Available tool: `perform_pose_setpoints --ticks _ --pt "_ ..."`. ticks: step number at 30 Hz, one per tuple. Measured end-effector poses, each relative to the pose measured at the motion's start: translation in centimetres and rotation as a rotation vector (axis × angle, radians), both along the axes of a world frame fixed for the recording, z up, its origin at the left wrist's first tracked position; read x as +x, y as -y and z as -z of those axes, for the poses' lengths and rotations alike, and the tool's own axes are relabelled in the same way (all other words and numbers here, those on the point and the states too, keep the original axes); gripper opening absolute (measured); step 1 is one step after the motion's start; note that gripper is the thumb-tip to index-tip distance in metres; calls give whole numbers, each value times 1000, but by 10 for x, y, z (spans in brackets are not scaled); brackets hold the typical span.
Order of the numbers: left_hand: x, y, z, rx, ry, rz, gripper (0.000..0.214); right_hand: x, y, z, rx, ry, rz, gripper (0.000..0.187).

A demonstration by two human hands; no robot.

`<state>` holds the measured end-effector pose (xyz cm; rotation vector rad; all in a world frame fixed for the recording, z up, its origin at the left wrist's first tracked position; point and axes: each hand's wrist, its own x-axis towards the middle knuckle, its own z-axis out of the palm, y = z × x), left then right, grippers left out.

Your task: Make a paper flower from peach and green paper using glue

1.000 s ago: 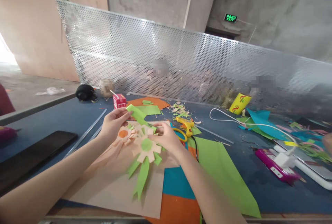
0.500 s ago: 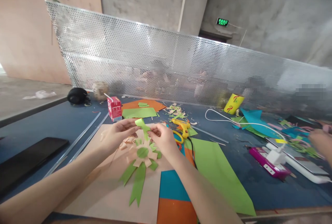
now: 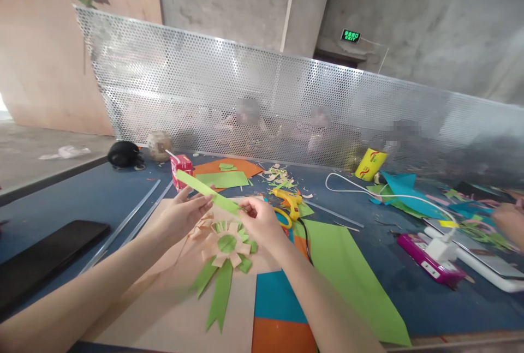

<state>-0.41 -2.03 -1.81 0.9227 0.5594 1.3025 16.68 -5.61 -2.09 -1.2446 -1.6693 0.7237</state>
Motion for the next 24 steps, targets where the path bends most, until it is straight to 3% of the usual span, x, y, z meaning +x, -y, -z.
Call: perform_pose_setpoints --ticks 4,7,10,15,21,24 --pt "1 0 4 -12 -106 80 25 -2 1 -1 7 2 4 7" --pt "1 1 3 59 -268 55 18 -1 3 -1 94 93 70 7" --pt "-1 5 -2 268 -411 -1 13 2 7 -3 303 238 194 4" --pt "-9 12 -10 683 -481 53 8 6 8 -8 543 272 308 10" --pt "-17 6 -4 980 -750 154 18 8 8 -7 586 166 308 17" --pt "-16 6 -3 994 -775 180 29 9 9 -7 606 156 269 23"
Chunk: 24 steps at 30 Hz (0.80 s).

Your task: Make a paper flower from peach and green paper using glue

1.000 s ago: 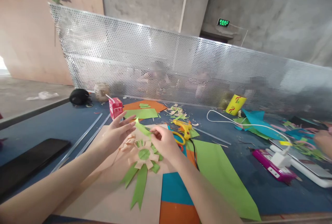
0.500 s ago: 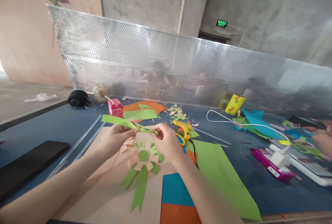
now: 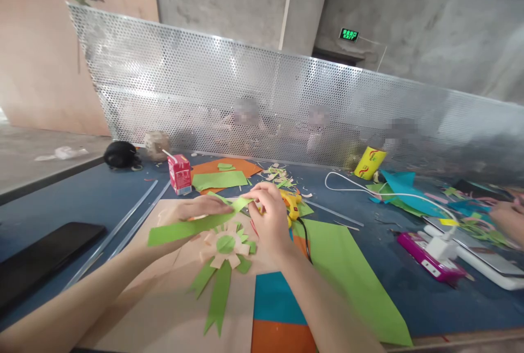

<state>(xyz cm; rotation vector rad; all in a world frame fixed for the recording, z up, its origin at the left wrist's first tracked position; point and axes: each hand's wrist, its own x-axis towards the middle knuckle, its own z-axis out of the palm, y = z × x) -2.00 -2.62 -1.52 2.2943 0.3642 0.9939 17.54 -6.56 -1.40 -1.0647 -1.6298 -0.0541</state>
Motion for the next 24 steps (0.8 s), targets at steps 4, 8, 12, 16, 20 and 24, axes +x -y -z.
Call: perform_pose_setpoints --ticks 4,8,12,16,20,24 --pt "4 5 -3 -40 96 -155 55 -2 3 -1 -37 -32 -42 25" --pt "7 9 -5 103 167 -339 58 -8 5 -2 -110 -12 -110 21" --pt "8 8 3 312 126 -304 56 -13 6 2 -147 3 -162 18" --pt "10 8 8 414 110 -355 59 -13 5 5 -173 8 -155 17" --pt "11 11 5 546 48 -403 60 -13 5 6 -180 46 -124 16" --pt "12 13 1 753 -18 -449 54 -14 5 7 -194 95 -80 13"
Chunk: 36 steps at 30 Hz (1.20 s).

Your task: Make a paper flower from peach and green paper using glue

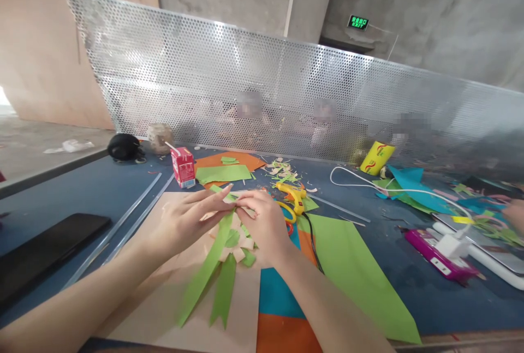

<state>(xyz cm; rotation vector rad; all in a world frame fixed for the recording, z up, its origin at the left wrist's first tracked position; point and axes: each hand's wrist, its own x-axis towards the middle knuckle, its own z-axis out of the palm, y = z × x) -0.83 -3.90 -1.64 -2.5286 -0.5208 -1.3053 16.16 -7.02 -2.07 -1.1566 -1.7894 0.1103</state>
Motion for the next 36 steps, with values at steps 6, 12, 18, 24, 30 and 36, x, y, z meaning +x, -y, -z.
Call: perform_pose_setpoints --ticks 6,12,18,24,30,36 --pt "-1 3 -4 256 -189 -101 43 -4 2 -1 -48 48 55 12" --pt "1 5 -5 332 -257 -88 41 -5 2 -2 -83 37 58 14" --pt "0 4 -6 302 -309 -103 46 0 1 -2 -93 27 9 13" --pt "-1 4 -6 346 -328 -88 48 1 -1 0 -66 93 37 11" --pt "1 3 -6 416 -354 -81 48 0 0 0 -97 91 56 13" --pt "5 5 -8 398 -354 -66 50 -1 -1 0 -119 46 35 11"
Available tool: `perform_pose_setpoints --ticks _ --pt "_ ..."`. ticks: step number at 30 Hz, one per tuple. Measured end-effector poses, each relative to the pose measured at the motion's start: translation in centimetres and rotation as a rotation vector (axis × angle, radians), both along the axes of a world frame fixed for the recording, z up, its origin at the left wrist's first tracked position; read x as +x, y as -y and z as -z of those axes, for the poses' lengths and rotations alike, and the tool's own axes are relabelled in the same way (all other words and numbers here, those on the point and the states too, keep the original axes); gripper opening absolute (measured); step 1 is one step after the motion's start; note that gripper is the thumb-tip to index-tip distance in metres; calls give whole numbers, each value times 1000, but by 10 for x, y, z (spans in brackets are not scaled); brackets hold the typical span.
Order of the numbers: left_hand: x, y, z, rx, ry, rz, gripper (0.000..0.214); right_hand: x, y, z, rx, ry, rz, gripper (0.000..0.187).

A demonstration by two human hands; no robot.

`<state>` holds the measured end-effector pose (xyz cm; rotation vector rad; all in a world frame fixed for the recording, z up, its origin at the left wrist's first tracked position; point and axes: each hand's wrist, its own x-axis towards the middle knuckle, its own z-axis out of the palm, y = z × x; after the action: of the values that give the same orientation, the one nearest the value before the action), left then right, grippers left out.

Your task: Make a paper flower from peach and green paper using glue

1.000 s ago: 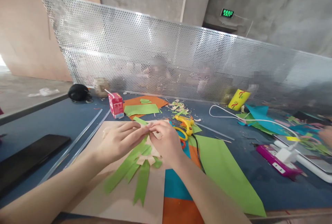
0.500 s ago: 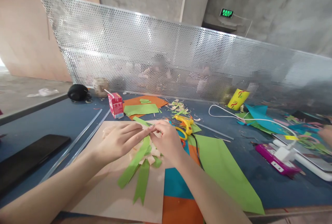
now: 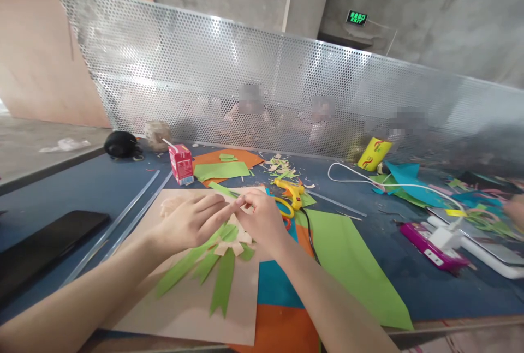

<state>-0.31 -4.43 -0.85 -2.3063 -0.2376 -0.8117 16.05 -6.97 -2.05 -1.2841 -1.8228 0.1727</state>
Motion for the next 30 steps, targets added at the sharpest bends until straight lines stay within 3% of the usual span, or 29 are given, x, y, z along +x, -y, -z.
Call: perform_pose_setpoints --ticks 12,19,30 --pt "-6 -8 9 -213 224 -54 55 4 -3 -1 58 10 -83 12" --pt "-11 -5 4 -277 145 54 60 2 2 -5 88 77 -67 12" --pt "-6 -6 12 -463 267 -31 60 5 -2 1 189 178 -43 11"
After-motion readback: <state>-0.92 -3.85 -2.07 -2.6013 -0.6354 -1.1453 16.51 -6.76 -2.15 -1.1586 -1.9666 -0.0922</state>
